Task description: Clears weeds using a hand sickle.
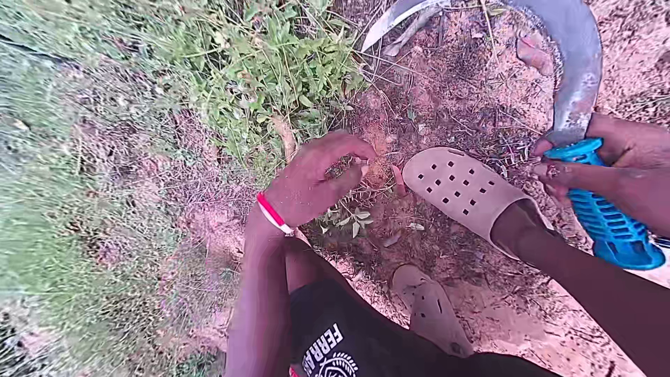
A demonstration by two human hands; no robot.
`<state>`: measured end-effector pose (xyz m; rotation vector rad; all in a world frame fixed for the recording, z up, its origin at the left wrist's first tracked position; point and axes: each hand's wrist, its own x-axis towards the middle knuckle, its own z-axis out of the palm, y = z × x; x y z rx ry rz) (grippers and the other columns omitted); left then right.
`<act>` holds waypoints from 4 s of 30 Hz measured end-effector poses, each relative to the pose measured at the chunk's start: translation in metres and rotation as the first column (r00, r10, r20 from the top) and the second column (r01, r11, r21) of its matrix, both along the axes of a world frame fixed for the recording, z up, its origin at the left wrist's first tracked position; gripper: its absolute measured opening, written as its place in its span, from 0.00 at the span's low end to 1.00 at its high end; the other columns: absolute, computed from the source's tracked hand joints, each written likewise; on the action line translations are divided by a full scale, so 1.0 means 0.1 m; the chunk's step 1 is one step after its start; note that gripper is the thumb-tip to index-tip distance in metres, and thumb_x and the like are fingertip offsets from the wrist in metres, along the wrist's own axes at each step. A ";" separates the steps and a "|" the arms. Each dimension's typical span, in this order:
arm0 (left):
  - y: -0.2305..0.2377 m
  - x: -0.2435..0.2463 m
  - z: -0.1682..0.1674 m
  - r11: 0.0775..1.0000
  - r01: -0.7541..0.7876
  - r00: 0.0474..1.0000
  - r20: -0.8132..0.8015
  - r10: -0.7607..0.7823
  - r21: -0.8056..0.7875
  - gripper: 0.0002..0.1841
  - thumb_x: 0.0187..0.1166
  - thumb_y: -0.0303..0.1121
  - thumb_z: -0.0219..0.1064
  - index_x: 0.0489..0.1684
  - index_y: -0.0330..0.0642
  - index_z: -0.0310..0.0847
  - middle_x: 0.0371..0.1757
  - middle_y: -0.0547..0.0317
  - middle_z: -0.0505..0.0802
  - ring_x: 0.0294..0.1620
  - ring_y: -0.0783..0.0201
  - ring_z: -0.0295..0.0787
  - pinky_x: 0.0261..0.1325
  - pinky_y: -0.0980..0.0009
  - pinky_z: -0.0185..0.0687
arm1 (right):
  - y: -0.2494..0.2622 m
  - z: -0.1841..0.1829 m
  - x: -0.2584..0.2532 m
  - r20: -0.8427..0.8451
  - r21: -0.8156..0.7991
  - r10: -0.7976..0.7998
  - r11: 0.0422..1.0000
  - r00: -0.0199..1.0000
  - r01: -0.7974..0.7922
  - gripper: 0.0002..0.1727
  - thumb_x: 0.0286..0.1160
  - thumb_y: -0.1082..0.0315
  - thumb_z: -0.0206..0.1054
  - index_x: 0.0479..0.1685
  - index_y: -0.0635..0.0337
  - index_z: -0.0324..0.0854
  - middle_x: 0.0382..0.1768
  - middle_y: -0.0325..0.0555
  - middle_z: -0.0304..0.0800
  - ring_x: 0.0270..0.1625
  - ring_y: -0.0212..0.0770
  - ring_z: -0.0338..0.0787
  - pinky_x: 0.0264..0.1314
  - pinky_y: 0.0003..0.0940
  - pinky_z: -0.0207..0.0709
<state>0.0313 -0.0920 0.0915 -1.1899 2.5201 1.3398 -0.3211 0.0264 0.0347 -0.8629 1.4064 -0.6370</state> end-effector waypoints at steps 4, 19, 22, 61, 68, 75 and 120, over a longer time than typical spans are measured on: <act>-0.57 -0.77 -1.01 0.961 0.272 0.909 0.344 -0.236 -0.059 0.18 0.84 0.29 0.61 0.69 0.37 0.84 0.72 0.39 0.87 0.80 0.40 0.77 0.84 0.43 0.62 | 0.01 -0.02 0.07 0.121 -0.102 -0.134 0.984 0.984 0.147 0.13 0.64 0.70 0.65 0.46 0.41 0.80 0.18 0.28 0.83 0.15 0.25 0.82 0.17 0.21 0.80; -1.43 0.83 -0.81 0.858 -0.139 0.569 0.670 0.477 -0.494 0.38 0.78 0.56 0.69 0.89 0.55 0.67 0.92 0.53 0.67 0.94 0.38 0.52 0.82 0.23 0.49 | -0.26 -0.12 0.28 0.047 -0.017 -0.146 0.989 0.988 0.147 0.14 0.63 0.70 0.64 0.48 0.45 0.76 0.16 0.26 0.82 0.16 0.24 0.83 0.19 0.20 0.80; -1.37 0.83 -0.85 0.840 -0.226 0.549 0.648 0.528 -0.494 0.39 0.75 0.54 0.71 0.88 0.54 0.67 0.90 0.54 0.71 0.92 0.40 0.59 0.78 0.25 0.58 | -0.70 -0.15 0.70 0.097 0.034 -0.110 0.994 0.989 0.107 0.13 0.73 0.76 0.61 0.55 0.56 0.73 0.16 0.31 0.81 0.16 0.27 0.83 0.21 0.21 0.81; -1.13 -0.34 -1.14 0.890 -0.320 0.554 0.697 0.455 -0.326 0.24 0.87 0.45 0.60 0.69 0.34 0.83 0.70 0.34 0.88 0.80 0.36 0.77 0.88 0.28 0.43 | -0.37 -0.34 0.83 0.056 0.134 -0.340 0.934 0.939 0.330 0.15 0.76 0.78 0.59 0.60 0.66 0.68 0.22 0.38 0.78 0.15 0.30 0.81 0.20 0.25 0.81; -1.09 0.48 -0.60 0.481 -0.871 0.491 0.146 0.859 0.097 0.23 0.94 0.40 0.52 0.71 0.27 0.75 0.68 0.36 0.84 0.69 0.49 0.80 0.75 0.49 0.70 | -0.40 -0.32 0.89 0.070 0.112 -0.329 0.941 0.942 0.320 0.14 0.74 0.78 0.59 0.58 0.67 0.68 0.22 0.37 0.78 0.16 0.29 0.81 0.21 0.25 0.82; -0.69 0.77 -0.48 0.446 -0.871 0.470 0.085 0.879 0.204 0.18 0.92 0.38 0.52 0.27 0.48 0.78 0.27 0.70 0.85 0.32 0.74 0.80 0.43 0.72 0.76 | -0.39 -0.37 0.89 0.001 0.098 -0.348 0.933 0.937 0.346 0.16 0.76 0.78 0.60 0.62 0.69 0.69 0.24 0.39 0.79 0.17 0.30 0.82 0.23 0.26 0.82; -0.26 0.95 -0.79 0.326 -0.855 0.200 -0.322 0.925 0.404 0.16 0.94 0.39 0.46 0.38 0.54 0.79 0.35 0.74 0.90 0.42 0.77 0.86 0.52 0.77 0.82 | -0.27 -0.21 0.80 -0.061 -0.084 -0.212 0.975 0.975 0.206 0.15 0.73 0.71 0.61 0.57 0.65 0.71 0.20 0.32 0.78 0.18 0.25 0.82 0.25 0.22 0.81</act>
